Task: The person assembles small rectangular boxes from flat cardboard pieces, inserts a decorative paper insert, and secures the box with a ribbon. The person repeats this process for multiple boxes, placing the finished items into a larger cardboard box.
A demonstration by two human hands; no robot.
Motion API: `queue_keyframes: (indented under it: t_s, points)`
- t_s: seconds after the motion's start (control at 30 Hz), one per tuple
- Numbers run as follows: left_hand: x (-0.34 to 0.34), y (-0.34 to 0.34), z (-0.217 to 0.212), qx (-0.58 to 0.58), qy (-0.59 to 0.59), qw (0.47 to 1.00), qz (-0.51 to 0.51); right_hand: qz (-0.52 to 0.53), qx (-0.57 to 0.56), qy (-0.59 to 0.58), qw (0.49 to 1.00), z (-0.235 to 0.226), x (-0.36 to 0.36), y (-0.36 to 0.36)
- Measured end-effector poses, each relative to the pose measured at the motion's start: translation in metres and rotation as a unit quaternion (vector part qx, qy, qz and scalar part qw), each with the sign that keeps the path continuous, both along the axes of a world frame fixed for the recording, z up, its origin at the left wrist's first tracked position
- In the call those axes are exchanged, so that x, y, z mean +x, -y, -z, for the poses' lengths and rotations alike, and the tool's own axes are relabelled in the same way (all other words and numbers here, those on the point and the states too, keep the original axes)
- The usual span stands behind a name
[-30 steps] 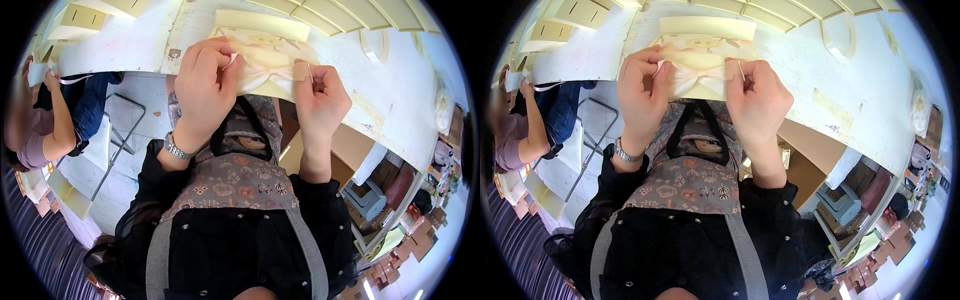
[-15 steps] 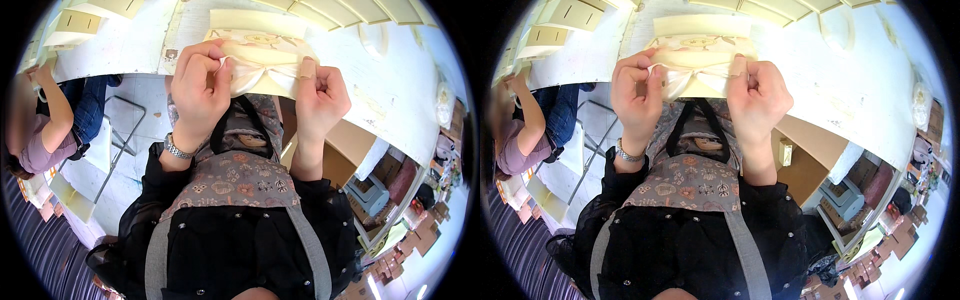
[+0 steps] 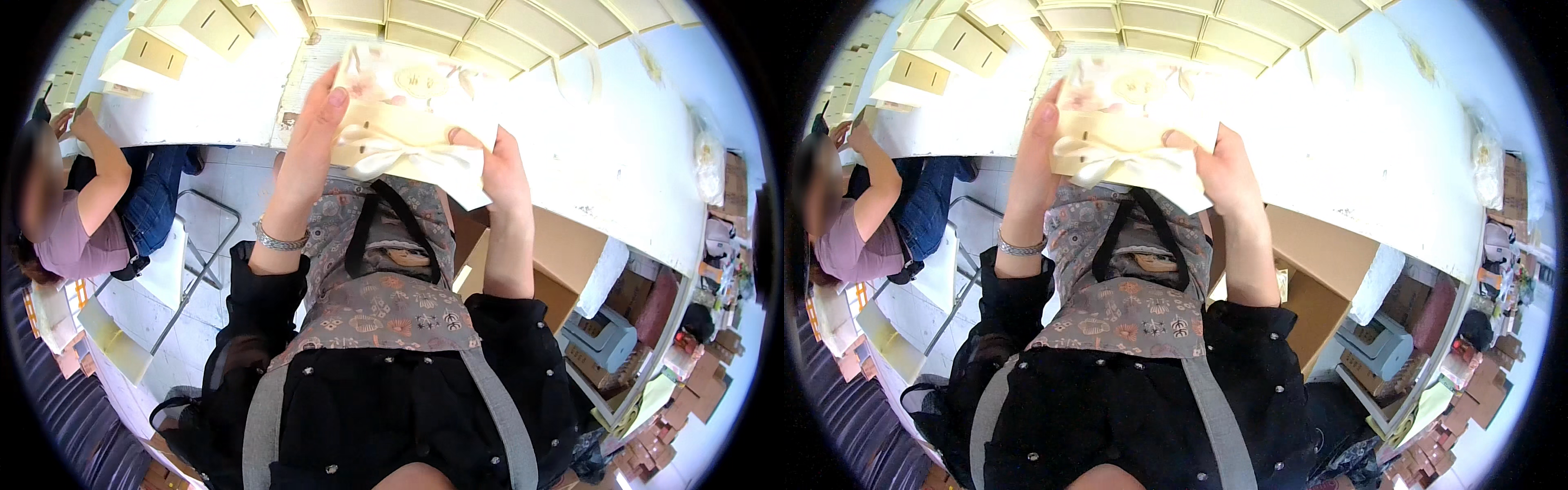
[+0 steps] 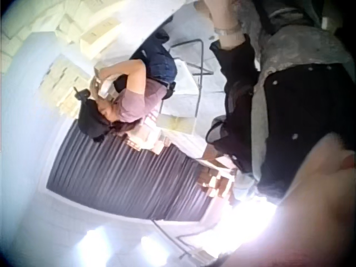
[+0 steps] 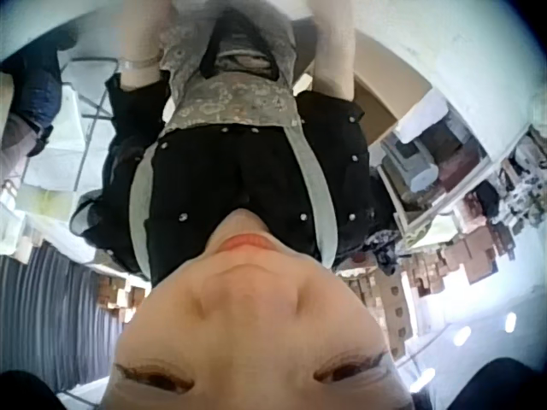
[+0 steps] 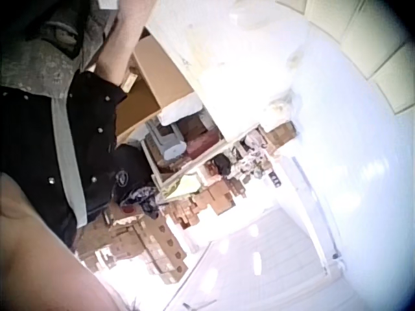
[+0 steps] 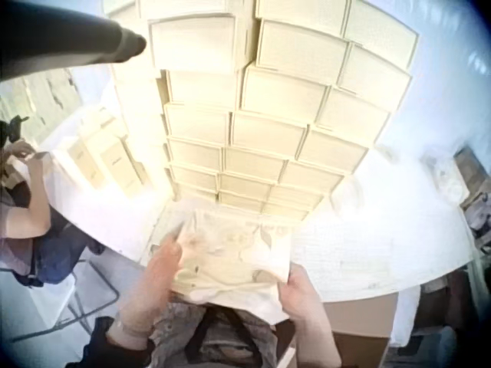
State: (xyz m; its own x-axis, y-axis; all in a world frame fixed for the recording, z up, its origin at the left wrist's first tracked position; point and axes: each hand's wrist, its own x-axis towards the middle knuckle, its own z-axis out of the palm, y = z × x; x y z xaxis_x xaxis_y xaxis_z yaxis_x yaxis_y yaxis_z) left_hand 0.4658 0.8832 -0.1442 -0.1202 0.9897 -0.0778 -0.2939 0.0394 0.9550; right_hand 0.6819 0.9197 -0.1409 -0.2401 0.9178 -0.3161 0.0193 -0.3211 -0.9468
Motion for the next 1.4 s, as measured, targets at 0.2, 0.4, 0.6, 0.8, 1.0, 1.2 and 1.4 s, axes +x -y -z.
queue_keyframes:
  t_s: [0.2, 0.4, 0.6, 0.8, 1.0, 1.2, 1.4]
  points:
    - [-0.028, 0.001, 0.021, 0.121, 0.073, 0.986, -0.091, -0.124, 0.378, -0.005, 0.917, 0.018, 0.008, 0.006]
    - [-0.031, -0.001, 0.024, 0.172, -0.177, 0.968, 0.034, 0.005, 0.529, 0.204, 0.824, 0.057, 0.011, 0.029]
    - [-0.028, 0.0, 0.003, 0.13, -0.436, 0.88, 0.136, 0.18, 0.519, 0.124, 0.826, 0.065, -0.01, 0.033]
    - [-0.01, 0.0, 0.053, 0.107, -0.185, 0.976, -0.043, 0.099, 0.11, 0.087, 0.985, 0.051, 0.002, -0.008]
    - [0.03, 0.036, 0.027, 0.142, -0.224, 0.955, 0.135, 0.118, 0.133, 0.014, 0.984, 0.034, 0.071, 0.017]
    - [-0.146, -0.051, -0.049, 0.191, -0.731, 0.602, -0.258, -0.157, -0.028, 0.254, 0.954, -0.047, 0.213, 0.071]
    - [-0.206, -0.062, -0.021, 0.082, -0.718, 0.625, -0.295, -0.07, 0.074, 0.139, 0.985, -0.039, 0.173, 0.05]
